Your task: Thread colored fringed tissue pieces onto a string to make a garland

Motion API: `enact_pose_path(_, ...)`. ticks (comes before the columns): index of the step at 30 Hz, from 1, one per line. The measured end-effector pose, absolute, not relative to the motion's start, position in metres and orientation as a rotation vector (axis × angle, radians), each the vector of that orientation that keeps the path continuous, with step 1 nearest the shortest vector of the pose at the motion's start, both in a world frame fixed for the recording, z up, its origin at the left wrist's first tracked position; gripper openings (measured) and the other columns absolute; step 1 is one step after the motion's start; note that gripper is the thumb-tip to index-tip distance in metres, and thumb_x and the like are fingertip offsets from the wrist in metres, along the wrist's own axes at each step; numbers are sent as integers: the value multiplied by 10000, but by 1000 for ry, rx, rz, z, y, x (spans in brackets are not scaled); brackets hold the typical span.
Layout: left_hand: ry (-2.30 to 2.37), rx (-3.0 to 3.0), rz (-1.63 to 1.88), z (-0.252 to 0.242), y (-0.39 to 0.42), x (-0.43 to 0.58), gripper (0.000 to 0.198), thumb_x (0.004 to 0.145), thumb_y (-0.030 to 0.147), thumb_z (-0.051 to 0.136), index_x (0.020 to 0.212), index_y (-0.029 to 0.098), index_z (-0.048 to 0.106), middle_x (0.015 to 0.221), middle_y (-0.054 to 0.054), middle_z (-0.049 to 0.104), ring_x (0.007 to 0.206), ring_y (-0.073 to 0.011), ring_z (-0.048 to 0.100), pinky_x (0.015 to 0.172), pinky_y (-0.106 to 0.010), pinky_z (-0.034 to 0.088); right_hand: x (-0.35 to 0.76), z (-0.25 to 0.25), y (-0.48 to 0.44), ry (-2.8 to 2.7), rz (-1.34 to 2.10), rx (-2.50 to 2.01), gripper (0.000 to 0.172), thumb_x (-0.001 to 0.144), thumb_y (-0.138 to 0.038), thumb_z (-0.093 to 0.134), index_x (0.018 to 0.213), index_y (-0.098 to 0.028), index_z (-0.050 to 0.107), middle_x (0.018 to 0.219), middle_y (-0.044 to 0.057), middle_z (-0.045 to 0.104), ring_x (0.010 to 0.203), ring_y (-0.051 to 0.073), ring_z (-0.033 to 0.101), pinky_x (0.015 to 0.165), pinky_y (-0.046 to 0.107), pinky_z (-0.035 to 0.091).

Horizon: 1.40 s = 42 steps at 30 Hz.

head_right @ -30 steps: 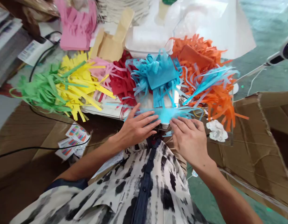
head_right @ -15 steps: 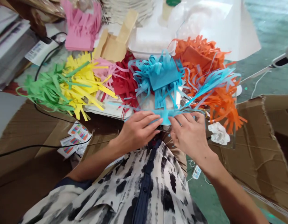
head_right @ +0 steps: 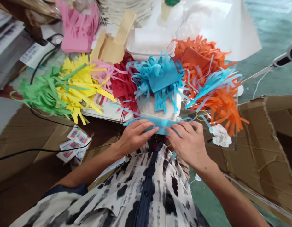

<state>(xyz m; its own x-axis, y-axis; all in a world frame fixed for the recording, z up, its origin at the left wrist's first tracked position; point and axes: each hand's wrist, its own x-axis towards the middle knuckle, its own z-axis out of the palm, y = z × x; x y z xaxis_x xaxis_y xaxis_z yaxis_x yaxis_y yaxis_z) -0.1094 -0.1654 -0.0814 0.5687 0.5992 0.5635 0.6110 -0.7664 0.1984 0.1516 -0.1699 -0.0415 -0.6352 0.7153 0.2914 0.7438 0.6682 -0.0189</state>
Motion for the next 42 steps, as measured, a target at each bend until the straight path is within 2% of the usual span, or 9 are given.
enact_pose_path(4,-1374,-2779,-905,-66,-161,-116,119,1032,253,659,1071,198,756,1054,-55,795,985,-213,688,891,-372,548,159,-42,-165,-2496,70,-1248,129,1064,-249,622,1067,-244,751,1063,15,812,1038,223,688,950,427,336)
enact_pose_path(7,-1617,-2777,-784,-55,-155,-119,205,1062,334,618,968,202,744,999,-56,781,955,-227,654,851,-388,488,158,-41,-161,-2426,182,-1404,184,1078,-319,602,981,-234,733,1002,19,797,986,229,686,879,406,338)
enact_pose_path(17,-1710,-2654,-564,-55,-140,-113,238,1054,348,610,904,179,686,886,-71,713,863,-258,585,760,-408,402,146,-43,-150,-2534,-110,-1669,335,1098,-414,509,896,-203,672,854,61,728,883,266,599,799,409,272)
enact_pose_path(23,-1624,-2610,-585,-60,-138,-112,241,1039,339,624,848,194,649,841,-79,680,831,-259,570,750,-416,401,145,-43,-148,-2531,-148,-1662,326,1077,-403,524,845,-209,645,799,66,696,843,259,567,796,420,272)
enact_pose_path(27,-1610,-2586,-561,-58,-140,-108,211,1035,331,621,882,189,648,875,-93,687,838,-267,583,742,-436,418,141,-46,-156,-2389,-291,-1579,167,1030,-329,616,1076,-196,704,1059,124,774,1049,312,627,902,462,314)
enact_pose_path(30,-1536,-2590,-681,-59,-141,-105,118,1032,248,625,1111,184,686,1105,-108,747,1008,-272,638,870,-448,483,138,-49,-164,-2409,-359,-1260,241,997,-166,662,1219,-249,706,1179,57,808,1129,276,669,990,473,337)
enact_pose_path(33,-1165,-2716,-763,-65,-140,-106,249,1047,177,608,1264,276,679,1244,-21,766,1187,-224,653,1130,-468,462,140,-52,-170,-2499,-318,-1128,280,995,-108,649,1199,-286,720,1146,-13,830,1112,243,707,980,466,348)
enact_pose_path(38,-1012,-2833,-770,-69,-140,-135,292,989,96,637,1198,285,712,1147,20,798,1147,-202,704,1253,-559,432,161,-53,-170,-2457,-295,-1180,292,952,-120,696,1191,-286,724,1138,-15,837,1167,271,711,961,467,348)
enact_pose_path(42,-1329,-2695,-858,-52,-145,-152,223,883,95,653,931,296,737,971,24,787,1116,-261,696,1294,-713,294,172,-50,-169,-2458,-231,-1198,241,947,-155,682,1163,-251,731,1156,2,835,1184,294,699,977,480,351)
